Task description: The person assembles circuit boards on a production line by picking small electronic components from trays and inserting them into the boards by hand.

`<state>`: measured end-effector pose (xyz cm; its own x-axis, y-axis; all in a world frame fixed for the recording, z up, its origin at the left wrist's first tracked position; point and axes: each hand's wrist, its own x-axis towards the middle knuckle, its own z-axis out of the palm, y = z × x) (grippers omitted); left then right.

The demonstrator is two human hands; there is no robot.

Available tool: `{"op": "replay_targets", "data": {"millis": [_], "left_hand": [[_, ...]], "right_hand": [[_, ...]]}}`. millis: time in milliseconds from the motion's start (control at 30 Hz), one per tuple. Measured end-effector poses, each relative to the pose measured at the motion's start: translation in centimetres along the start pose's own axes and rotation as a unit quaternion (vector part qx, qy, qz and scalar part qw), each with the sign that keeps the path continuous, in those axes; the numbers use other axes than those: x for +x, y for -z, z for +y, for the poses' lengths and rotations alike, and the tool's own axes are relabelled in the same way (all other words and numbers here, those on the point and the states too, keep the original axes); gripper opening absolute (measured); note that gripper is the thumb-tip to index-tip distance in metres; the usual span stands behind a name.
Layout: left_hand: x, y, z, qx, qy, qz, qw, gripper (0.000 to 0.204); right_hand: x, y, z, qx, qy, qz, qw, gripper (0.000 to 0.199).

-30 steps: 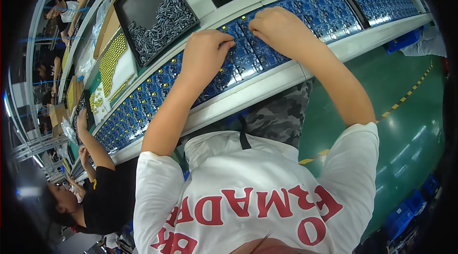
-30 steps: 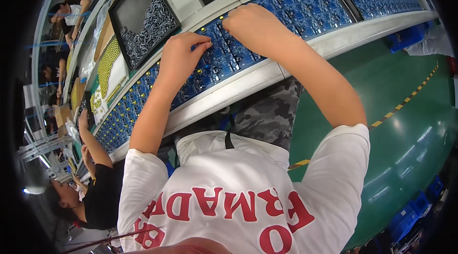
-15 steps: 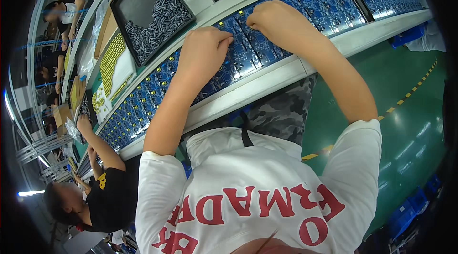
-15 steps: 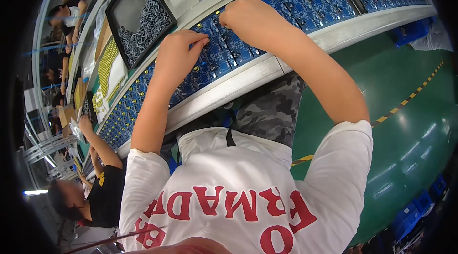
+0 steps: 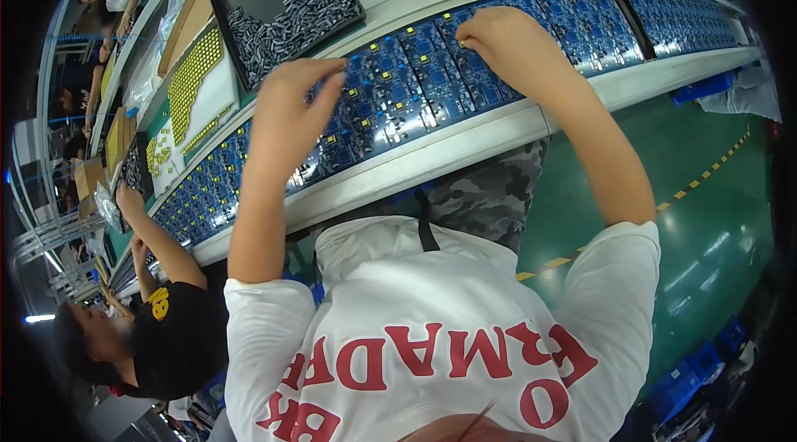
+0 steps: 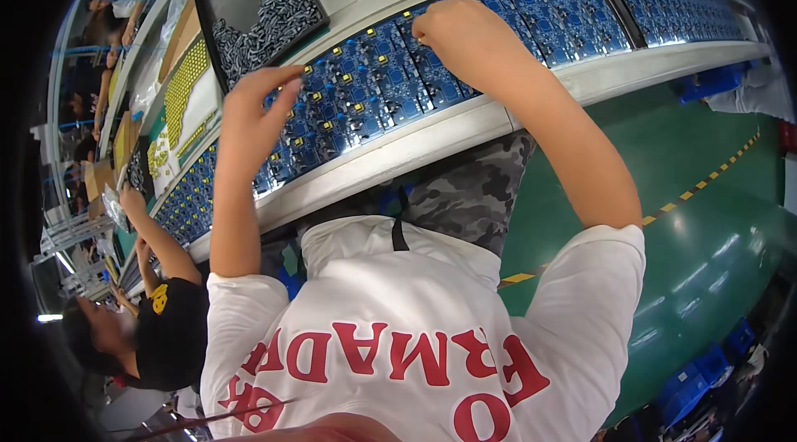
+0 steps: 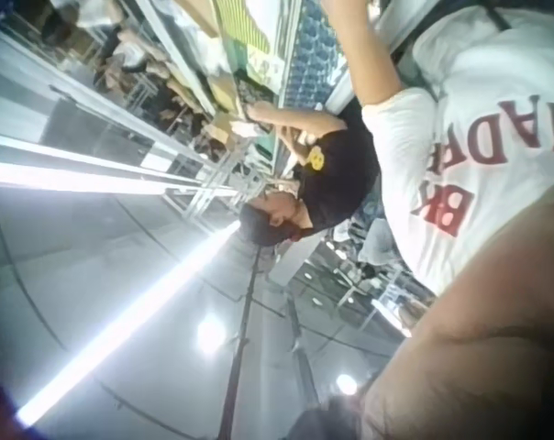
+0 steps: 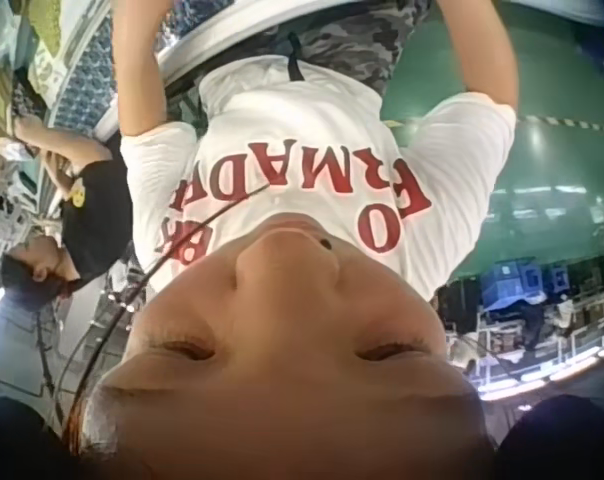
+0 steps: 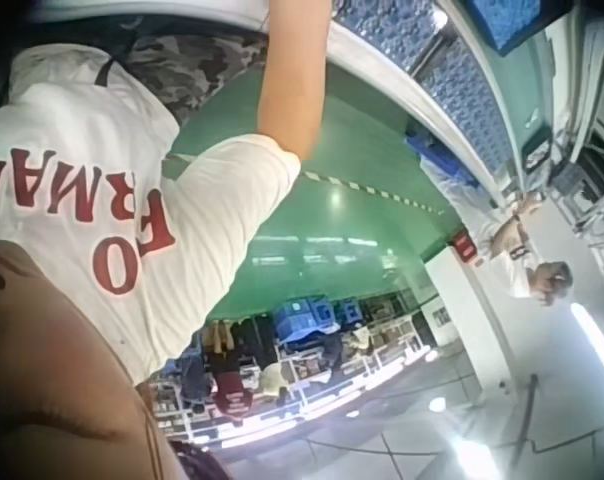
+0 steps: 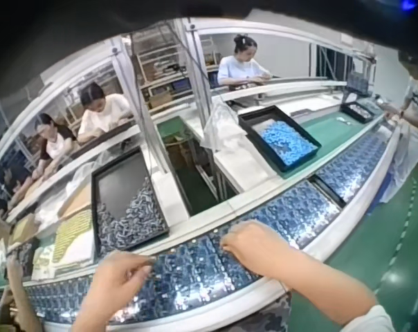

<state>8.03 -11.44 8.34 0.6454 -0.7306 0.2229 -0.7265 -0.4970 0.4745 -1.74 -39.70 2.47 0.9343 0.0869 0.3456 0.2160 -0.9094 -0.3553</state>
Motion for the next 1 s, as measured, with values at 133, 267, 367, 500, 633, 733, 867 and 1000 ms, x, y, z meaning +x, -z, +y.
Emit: {"op": "replay_targets", "data": {"millis": [133,267,367,500,633,733,867,1000], "left_hand": [[-3.9,3.8,-4.5,0.022,0.184,0.063,0.981,0.024],[-8.7,7.5,-11.0,0.032,0.205,0.104,0.973,0.026],[-11.3,9.0,-12.9,0.037,0.243,0.128,0.961,0.027],[-13.7,9.9,-14.1,0.051,0.3,0.166,0.938,0.027],[-15.2,9.8,-15.1,0.0,0.315,0.16,0.935,0.026],[-16.1,9.5,-15.7,-0.011,0.287,0.162,0.944,0.027],[-17.0,10.2,-15.7,-0.01,0.267,0.197,0.943,0.023],[-17.4,11.3,-17.3,-0.004,0.255,0.195,0.947,0.022]], "right_hand": [[0.1,0.1,-0.4,0.009,-0.026,-0.019,0.999,0.014],[0.4,0.5,-1.0,-0.004,-0.025,-0.03,0.999,0.014],[0.2,0.7,-1.2,-0.008,-0.035,-0.03,0.999,0.013],[0.4,0.8,-1.5,-0.018,-0.048,-0.051,0.997,0.013],[0.9,1.0,-1.7,-0.036,-0.044,-0.077,0.995,0.012],[1.2,0.9,-2.0,-0.044,-0.037,-0.084,0.995,0.012],[1.5,1.3,-2.7,-0.048,-0.062,-0.078,0.994,0.012],[3.0,3.2,-4.9,-0.051,-0.157,-0.064,0.984,0.013]]}}
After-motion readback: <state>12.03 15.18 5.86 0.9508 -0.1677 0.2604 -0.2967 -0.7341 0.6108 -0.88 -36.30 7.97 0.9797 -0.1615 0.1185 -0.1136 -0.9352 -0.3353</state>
